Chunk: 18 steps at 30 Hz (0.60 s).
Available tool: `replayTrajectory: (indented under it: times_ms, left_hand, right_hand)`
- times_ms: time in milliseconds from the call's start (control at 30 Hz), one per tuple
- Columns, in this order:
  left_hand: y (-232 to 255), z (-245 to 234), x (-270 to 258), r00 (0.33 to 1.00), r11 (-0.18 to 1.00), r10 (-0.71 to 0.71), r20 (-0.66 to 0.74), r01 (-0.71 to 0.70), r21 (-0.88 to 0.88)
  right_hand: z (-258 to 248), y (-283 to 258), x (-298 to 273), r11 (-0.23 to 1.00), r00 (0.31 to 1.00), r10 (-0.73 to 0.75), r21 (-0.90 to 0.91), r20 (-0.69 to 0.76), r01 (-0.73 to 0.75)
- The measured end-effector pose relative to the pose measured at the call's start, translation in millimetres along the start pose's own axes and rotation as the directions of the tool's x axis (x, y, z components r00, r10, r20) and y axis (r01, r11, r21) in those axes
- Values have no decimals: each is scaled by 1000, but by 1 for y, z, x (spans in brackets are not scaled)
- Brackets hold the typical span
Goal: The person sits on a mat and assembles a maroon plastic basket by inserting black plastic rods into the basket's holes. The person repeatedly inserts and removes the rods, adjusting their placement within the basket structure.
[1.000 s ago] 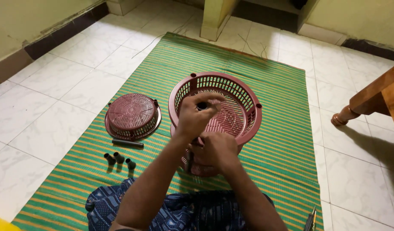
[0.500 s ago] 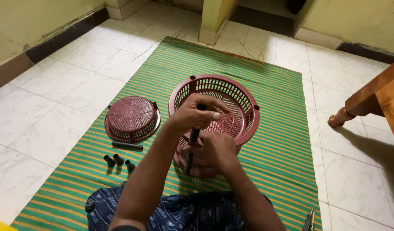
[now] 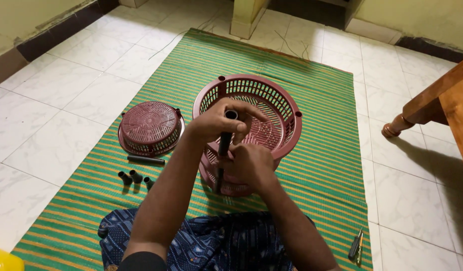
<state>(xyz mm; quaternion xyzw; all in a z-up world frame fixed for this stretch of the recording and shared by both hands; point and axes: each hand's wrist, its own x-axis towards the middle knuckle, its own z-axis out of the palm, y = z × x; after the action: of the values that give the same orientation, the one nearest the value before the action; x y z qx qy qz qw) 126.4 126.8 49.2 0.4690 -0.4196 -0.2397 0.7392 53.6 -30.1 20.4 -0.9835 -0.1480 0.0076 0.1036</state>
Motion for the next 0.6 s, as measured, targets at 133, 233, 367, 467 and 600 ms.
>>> replayTrajectory:
  times_ms: [133, 233, 367, 467, 600]
  left_hand:
    - [-15, 1, 3, 961, 991, -73, -267, 100, 88]
    - [-38, 18, 13, 776, 803, 384, -501, -12, 596]
    - [-47, 39, 18, 504, 673, 657, -561, -57, 737]
    - [-23, 30, 10, 778, 769, 433, -456, -56, 636]
    - [6, 4, 1, 1000, 983, -1, -19, 5, 186]
  right_hand:
    - [1, 3, 5, 999, 998, -30, 30, -51, 32]
    - [8, 9, 12, 999, 998, -27, 36, -64, 29]
    - [15, 10, 14, 997, 996, -20, -76, -90, 13]
    - [7, 5, 10, 997, 998, -23, 69, -61, 27]
    - [-1, -2, -3, 1000, 1000, 9, -13, -4, -10]
